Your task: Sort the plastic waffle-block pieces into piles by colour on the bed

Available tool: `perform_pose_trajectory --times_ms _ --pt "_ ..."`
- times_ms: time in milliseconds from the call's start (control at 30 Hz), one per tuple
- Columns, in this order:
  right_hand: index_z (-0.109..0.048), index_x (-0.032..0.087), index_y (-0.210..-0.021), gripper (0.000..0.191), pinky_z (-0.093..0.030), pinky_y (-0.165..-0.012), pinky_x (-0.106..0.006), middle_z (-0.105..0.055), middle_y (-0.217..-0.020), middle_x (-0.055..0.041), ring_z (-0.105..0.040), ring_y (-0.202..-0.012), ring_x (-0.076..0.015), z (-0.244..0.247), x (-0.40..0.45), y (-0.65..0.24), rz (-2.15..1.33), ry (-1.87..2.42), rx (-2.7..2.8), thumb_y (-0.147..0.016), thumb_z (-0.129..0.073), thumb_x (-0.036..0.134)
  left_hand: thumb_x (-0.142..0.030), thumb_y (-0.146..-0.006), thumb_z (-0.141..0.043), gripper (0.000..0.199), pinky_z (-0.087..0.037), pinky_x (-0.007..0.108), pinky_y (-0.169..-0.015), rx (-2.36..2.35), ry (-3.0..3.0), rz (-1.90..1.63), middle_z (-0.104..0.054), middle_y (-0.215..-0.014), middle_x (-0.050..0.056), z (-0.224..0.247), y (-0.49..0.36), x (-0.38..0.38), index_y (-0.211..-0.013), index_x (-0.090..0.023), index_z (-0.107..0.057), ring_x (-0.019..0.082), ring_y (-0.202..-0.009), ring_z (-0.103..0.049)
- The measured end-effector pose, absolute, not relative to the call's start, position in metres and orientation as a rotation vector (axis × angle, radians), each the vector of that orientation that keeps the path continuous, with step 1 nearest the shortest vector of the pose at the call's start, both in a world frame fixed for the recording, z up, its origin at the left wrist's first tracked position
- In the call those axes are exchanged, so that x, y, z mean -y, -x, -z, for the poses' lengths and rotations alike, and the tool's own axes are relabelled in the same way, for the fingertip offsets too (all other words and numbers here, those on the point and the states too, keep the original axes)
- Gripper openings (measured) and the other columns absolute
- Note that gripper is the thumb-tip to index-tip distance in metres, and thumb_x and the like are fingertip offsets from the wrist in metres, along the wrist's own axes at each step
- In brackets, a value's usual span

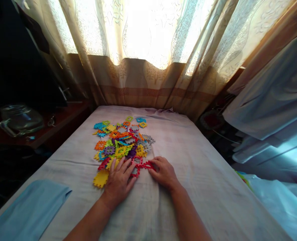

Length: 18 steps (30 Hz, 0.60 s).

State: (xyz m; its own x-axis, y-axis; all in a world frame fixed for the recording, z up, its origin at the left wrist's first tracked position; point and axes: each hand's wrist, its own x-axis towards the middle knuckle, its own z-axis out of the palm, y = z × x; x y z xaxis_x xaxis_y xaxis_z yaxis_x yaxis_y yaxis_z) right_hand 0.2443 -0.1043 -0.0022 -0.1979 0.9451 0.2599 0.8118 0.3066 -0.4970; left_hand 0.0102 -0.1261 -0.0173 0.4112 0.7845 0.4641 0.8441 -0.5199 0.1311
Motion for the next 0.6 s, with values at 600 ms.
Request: perform_pose_trajectory --times_ms 600 --pt "-0.068 0.016 -0.104 0.038 -0.051 -0.081 -0.037 -0.070 -0.093 -0.0118 -0.062 -0.083 -0.0228 0.031 0.089 -0.297 -0.054 1.872 1.401 -0.082 -0.053 0.043 -0.028 -0.090 -0.053 0.021 -0.015 0.063 -0.117 1.531 2.500 0.897 -0.068 -0.126 0.006 0.017 -0.004 0.125 -0.106 -0.026 -0.066 0.031 -0.128 -0.054"
